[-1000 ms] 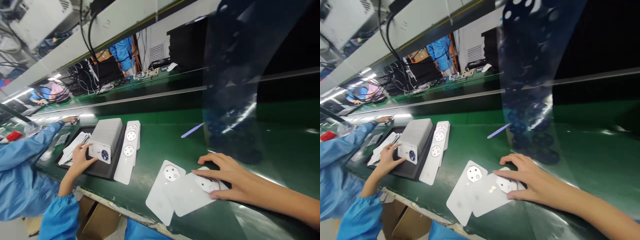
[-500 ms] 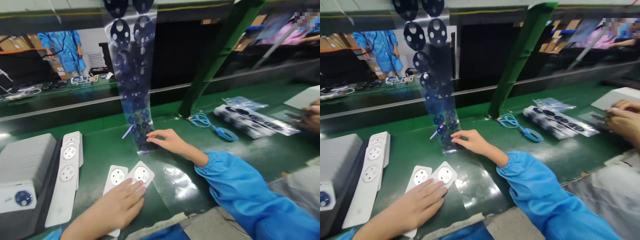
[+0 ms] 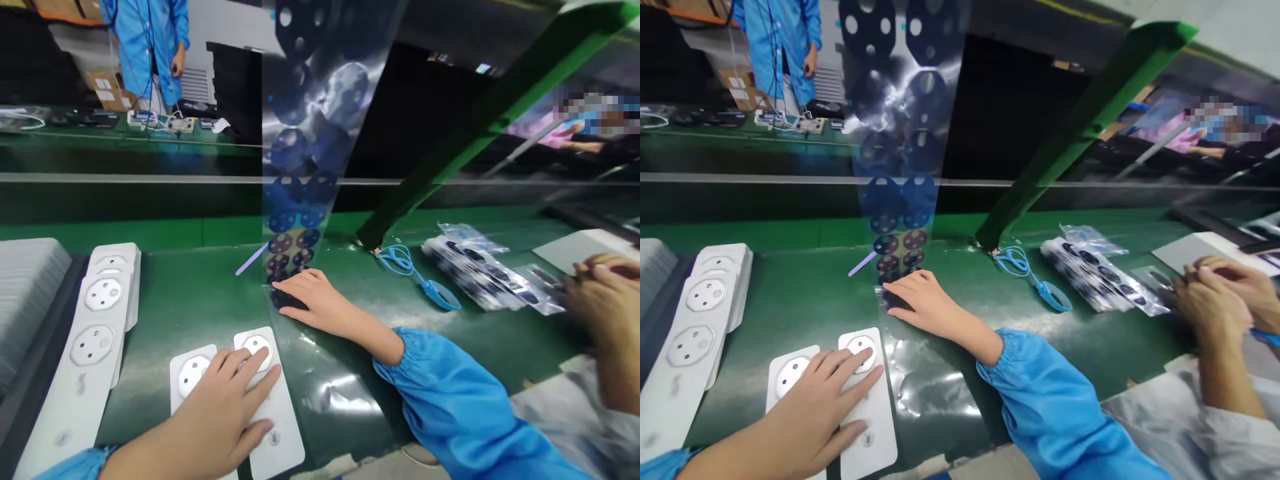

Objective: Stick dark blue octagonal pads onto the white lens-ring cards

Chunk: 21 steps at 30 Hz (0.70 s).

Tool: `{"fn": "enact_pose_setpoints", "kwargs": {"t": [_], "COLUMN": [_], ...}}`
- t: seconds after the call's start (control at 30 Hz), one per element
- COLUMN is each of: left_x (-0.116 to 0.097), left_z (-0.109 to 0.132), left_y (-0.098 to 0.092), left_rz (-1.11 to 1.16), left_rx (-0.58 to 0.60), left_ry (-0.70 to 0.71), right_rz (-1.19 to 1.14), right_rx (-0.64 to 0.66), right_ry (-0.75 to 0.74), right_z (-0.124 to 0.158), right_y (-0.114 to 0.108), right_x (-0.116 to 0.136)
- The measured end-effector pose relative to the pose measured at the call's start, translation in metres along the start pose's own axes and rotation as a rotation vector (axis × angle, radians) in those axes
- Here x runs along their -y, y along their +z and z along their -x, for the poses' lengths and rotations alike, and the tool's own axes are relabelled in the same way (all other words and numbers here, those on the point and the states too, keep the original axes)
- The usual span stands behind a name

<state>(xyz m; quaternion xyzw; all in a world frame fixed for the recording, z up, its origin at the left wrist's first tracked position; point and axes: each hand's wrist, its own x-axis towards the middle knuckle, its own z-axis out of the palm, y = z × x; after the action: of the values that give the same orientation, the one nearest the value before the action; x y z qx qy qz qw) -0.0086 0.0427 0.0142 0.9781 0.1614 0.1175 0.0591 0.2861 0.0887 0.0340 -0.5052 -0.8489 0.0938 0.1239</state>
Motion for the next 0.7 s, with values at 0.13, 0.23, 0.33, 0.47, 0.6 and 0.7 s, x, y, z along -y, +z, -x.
{"fn": "enact_pose_setpoints", "kwargs": {"t": [0.13,0.23,0.33,0.47,0.6,0.7], "left_x": [0.004,0.004,0.003,0.003,0.003,0.003], "left_z": [0.000,0.000,0.001,0.002,0.003,0.004], "left_y": [0.001,0.001,0.003,0.006,0.007,0.007], "left_rz": [0.017,0.059,0.098,0.106,0.105,0.114], "left_rx": [-0.012,-0.030,-0.039,-0.028,-0.026,-0.014], "left_ry": [0.002,-0.024,-0.060,-0.060,-0.057,-0.063], "right_rz": [0.027,0.111,0.147,0.122,0.132,0.215], "right_rx": [0.061,0.048,0.119,0.192,0.078,-0.014], "right_ry": [0.008,-0.011,-0.064,-0.076,-0.056,-0.079], "right_z": [0.001,0.001,-0.003,-0.007,-0.006,-0.002], "right_y": [0.004,0.008,0.009,0.007,0.005,0.005], "right_x": [-0.005,-0.007,-0.004,0.006,0.019,0.027]}}
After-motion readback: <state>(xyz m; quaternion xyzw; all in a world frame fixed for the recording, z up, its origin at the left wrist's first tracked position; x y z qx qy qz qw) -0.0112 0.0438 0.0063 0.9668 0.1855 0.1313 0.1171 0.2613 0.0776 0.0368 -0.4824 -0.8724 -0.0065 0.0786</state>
